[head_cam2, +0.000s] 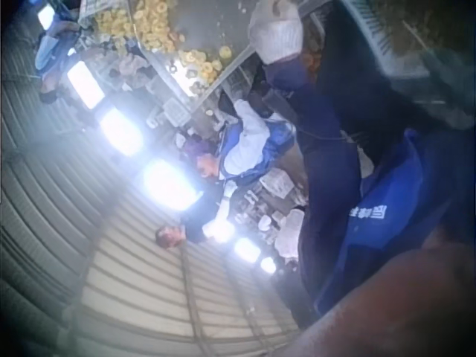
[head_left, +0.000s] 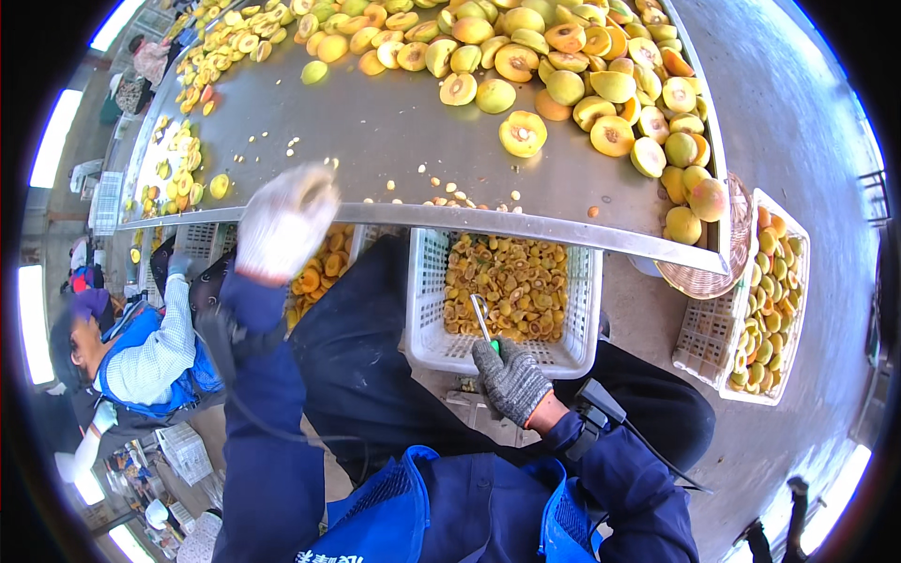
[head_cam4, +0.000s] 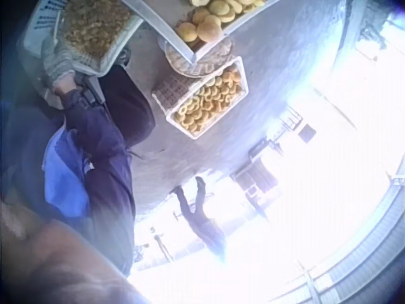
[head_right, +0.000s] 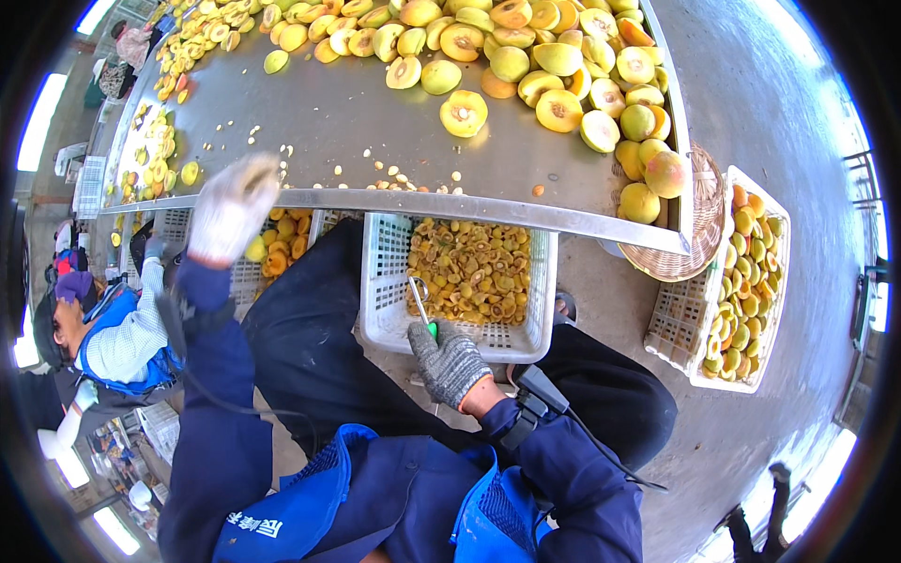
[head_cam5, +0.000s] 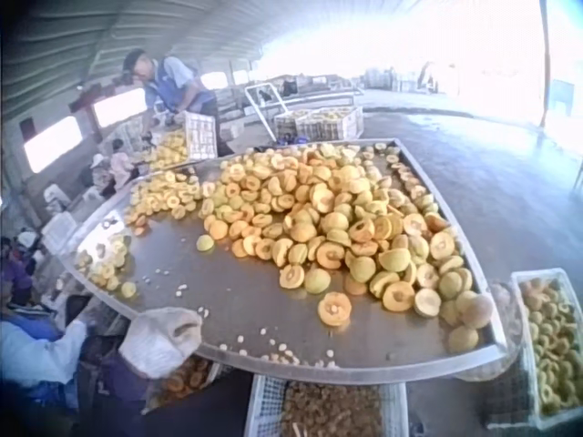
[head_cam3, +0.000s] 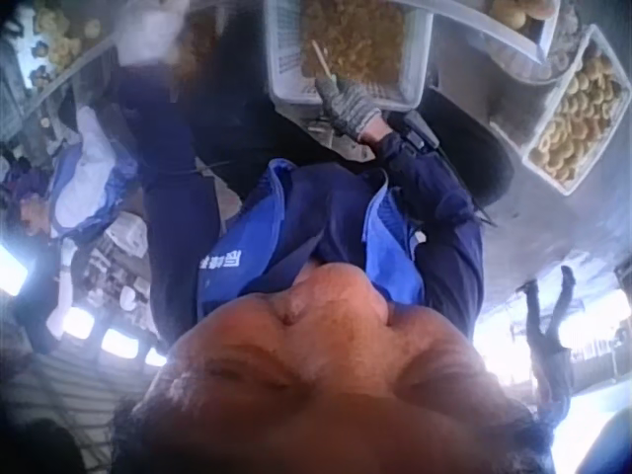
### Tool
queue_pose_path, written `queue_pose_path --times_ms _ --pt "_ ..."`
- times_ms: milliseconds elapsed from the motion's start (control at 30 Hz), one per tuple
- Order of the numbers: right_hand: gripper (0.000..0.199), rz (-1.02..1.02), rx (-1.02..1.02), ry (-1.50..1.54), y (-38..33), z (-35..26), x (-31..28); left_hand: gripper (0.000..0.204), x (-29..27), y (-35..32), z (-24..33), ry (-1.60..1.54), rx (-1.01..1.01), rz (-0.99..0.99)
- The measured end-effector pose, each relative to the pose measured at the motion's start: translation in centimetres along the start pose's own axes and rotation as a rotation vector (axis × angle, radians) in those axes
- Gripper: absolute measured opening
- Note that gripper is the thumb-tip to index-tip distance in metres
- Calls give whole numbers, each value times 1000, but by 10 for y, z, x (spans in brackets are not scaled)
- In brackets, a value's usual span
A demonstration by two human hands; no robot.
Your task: Pitting halved apricots using a coring tool and placing the pits and fruit into separate containers.
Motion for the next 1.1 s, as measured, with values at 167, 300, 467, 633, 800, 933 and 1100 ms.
queue_pose_path --times_ms 167,300,467,633,800,933,1100 --pt "28 221 -335 -157 -5 -5 -9 55 116 147 25 -361 -307 80" --pt "30 148 -216 103 -9 -39 -22 56 159 186 11 -206 -359 -6" --pt "27 249 -252 385 -16 -46 -50 26 135 118 51 -1095 -414 -59" --pt "19 439 -225 493 -24 -48 -76 41 79 7 118 -1975 -385 -292" --pt "25 551 -197 126 -26 -57 -82 55 85 -40 127 -2043 -589 -281" --pt "25 683 -260 135 -31 -69 -85 48 86 -38 132 -1906 -423 -507" --pt "34 847 -614 -334 -32 -107 -90 22 107 -51 131 -2032 -507 -509"
Point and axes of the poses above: each hand's wrist, its own y-axis towards the middle knuckle, its own x-axis out of the palm, z = x × y, the point moved 5 cm from there along y, towards the middle knuckle, and after that the axes turned 7 degrees about -y, right-handed, at the moved point
